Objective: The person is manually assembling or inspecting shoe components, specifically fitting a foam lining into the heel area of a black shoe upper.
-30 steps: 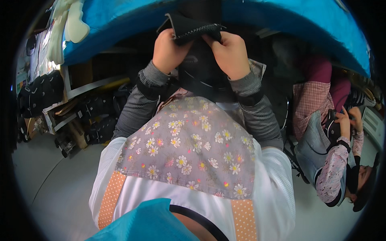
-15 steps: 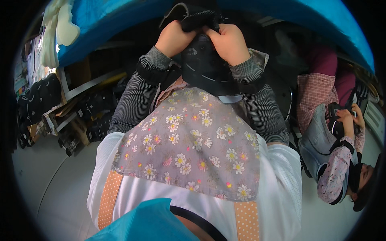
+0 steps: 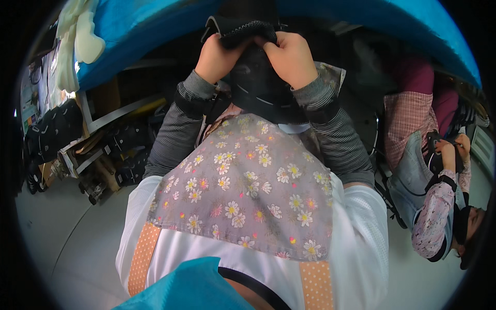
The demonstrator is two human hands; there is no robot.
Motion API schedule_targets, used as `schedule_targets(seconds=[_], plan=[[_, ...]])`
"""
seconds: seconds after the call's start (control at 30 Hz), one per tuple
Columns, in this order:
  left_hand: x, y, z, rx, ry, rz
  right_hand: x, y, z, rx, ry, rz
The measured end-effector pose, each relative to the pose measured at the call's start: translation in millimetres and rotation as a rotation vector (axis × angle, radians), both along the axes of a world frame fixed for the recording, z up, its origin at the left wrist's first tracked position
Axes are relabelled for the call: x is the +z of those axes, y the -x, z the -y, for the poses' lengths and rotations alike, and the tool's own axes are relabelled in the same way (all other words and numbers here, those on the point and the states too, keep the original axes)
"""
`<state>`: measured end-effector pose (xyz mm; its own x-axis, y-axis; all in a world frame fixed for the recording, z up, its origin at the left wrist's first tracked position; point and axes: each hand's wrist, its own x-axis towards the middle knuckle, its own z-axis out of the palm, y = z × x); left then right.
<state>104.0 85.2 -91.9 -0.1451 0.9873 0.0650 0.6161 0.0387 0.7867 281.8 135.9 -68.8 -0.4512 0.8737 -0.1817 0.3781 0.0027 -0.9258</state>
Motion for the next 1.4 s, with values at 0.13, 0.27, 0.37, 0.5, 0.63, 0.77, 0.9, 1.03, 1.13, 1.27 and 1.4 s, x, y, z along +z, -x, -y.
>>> schedule_targets(seconds=[0.13, 0.27, 0.37, 0.5, 0.63, 0.77, 0.9, 1.03, 1.13, 1.27, 1.4], plan=[[-12, -4, -7, -0.022, -0.01, 0.019, -5, -1, -6, 0.015, 0.115, -0.052], [-19, -4, -7, -0.023, -0.018, 0.019, -9, -1, -5, 0.025, 0.106, -0.061], [-13, -2, -7, -0.035, -0.023, 0.073, -10, 0, -4, -0.008, 0.107, -0.119], [3, 4, -3, -0.077, -0.091, 0.158, 12, -4, 4, -0.017, 0.079, -0.159], [49, -9, 0, -0.066, 0.034, -0.018, 21, -18, 4, 0.002, 0.054, -0.2], [39, -7, -13, -0.114, 0.132, -0.086, 7, -16, -3, 0.015, 0.06, -0.033], [13, -5, -23, -0.174, 0.034, 0.047, -12, -16, -7, 0.015, 0.065, -0.078], [3, -6, -29, -0.163, 0.135, 0.002, -18, -12, -7, -0.026, -0.024, -0.061], [11, -10, -25, -0.095, 0.175, 0.037, -26, -13, -7, -0.044, -0.026, -0.062], [14, -10, -10, -0.065, 0.034, 0.057, -10, -10, 3, -0.043, 0.014, -0.03], [46, -25, 1, 0.05, 0.042, -0.109, 12, -17, 13, -0.086, 0.026, -0.218]])
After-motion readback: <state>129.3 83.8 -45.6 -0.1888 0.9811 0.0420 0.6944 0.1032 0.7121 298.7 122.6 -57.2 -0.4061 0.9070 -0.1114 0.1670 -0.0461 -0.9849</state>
